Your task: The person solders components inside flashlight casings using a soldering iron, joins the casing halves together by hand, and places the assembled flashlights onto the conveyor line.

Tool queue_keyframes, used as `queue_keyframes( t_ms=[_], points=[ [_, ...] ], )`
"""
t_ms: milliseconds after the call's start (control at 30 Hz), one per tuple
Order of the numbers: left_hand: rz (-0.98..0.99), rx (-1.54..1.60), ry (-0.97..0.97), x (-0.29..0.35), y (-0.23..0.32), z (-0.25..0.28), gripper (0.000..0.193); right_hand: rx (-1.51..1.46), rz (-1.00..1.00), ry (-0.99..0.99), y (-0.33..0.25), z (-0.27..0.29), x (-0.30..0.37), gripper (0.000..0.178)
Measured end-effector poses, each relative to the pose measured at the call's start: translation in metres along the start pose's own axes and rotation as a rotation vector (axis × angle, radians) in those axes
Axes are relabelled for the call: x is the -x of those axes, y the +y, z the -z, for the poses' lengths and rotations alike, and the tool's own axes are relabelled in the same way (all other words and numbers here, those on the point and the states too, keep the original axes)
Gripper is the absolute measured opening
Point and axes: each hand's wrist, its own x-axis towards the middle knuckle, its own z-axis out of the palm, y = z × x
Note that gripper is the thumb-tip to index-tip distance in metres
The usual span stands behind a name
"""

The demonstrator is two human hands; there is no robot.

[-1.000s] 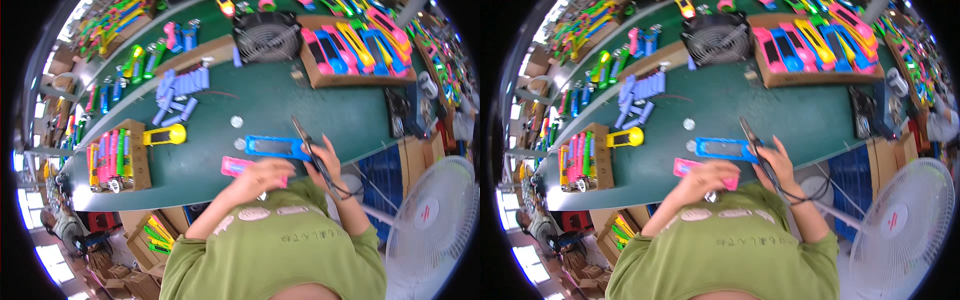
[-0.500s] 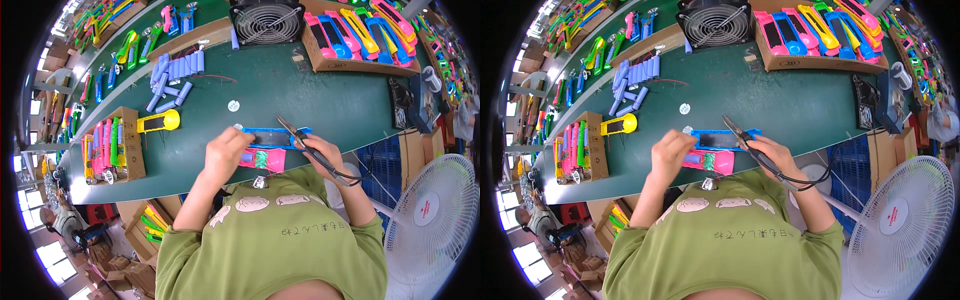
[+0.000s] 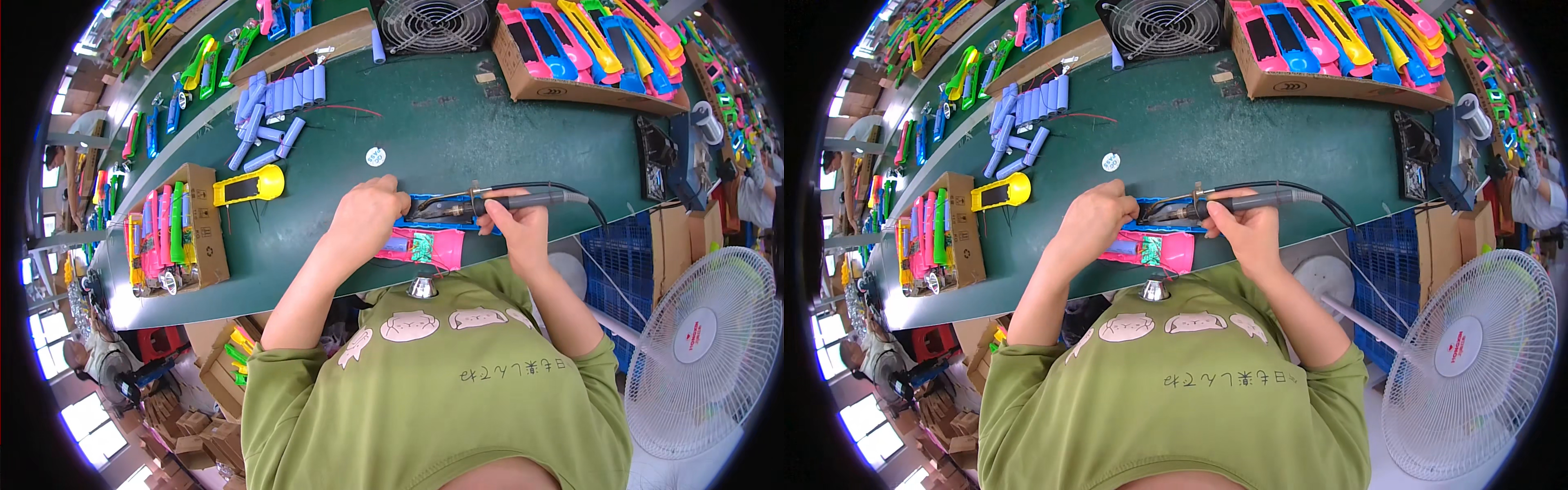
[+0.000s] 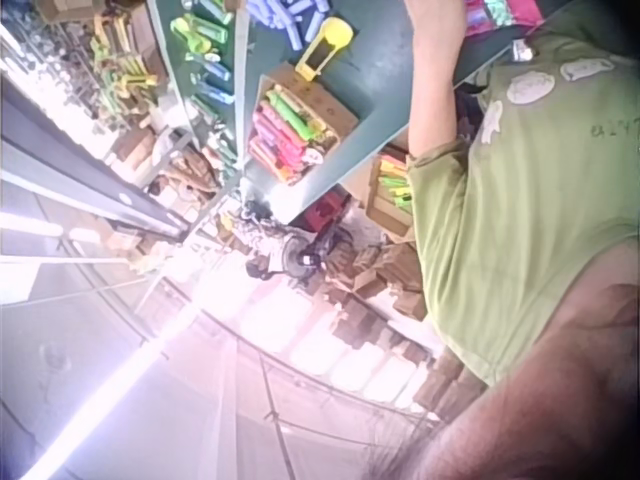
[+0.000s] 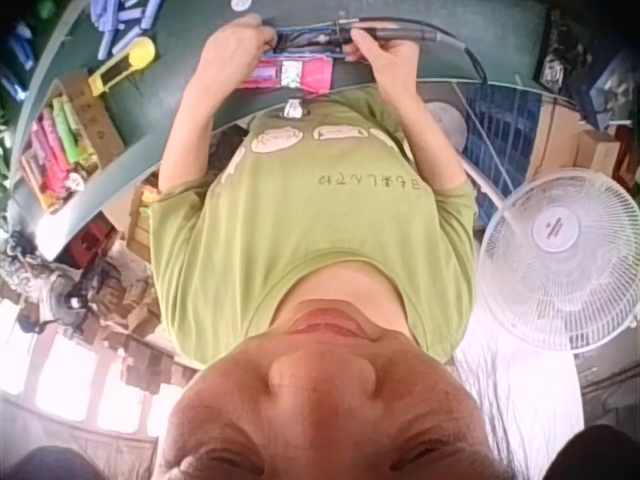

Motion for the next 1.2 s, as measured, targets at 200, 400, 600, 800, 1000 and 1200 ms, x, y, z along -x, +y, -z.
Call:
queue_keyframes(
  t_ms=[200,400,600,800,1000,1200],
  points=[
    [0.039,-0.024,-0.024,-0.002,0.004,0.000,0.003,0.023,-0.055,-0.001,0.003,-0.004,-0.003,0.012],
    [0.061,-0.051,-0.021,0.000,0.003,-0.005,0.002,0.055,-0.055,-0.013,0.005,-0.008,-0.002,0.012],
    [0.076,-0.078,-0.066,-0.006,0.002,-0.005,0.003,0.074,-0.050,-0.031,0.005,-0.002,-0.004,0.014],
    [0.049,-0.059,-0.051,-0.019,0.001,-0.005,0.008,0.053,0.120,0.066,0.000,0.001,0.006,0.016],
    [0.054,-0.107,-0.054,-0.011,0.001,-0.004,0.009,0.511,0.525,-0.008,-0.010,0.015,0.020,0.019],
    [0.068,-0.084,-0.040,0.003,0.002,-0.004,0.003,0.897,0.732,-0.068,-0.007,0.025,0.026,0.055]
  ],
)
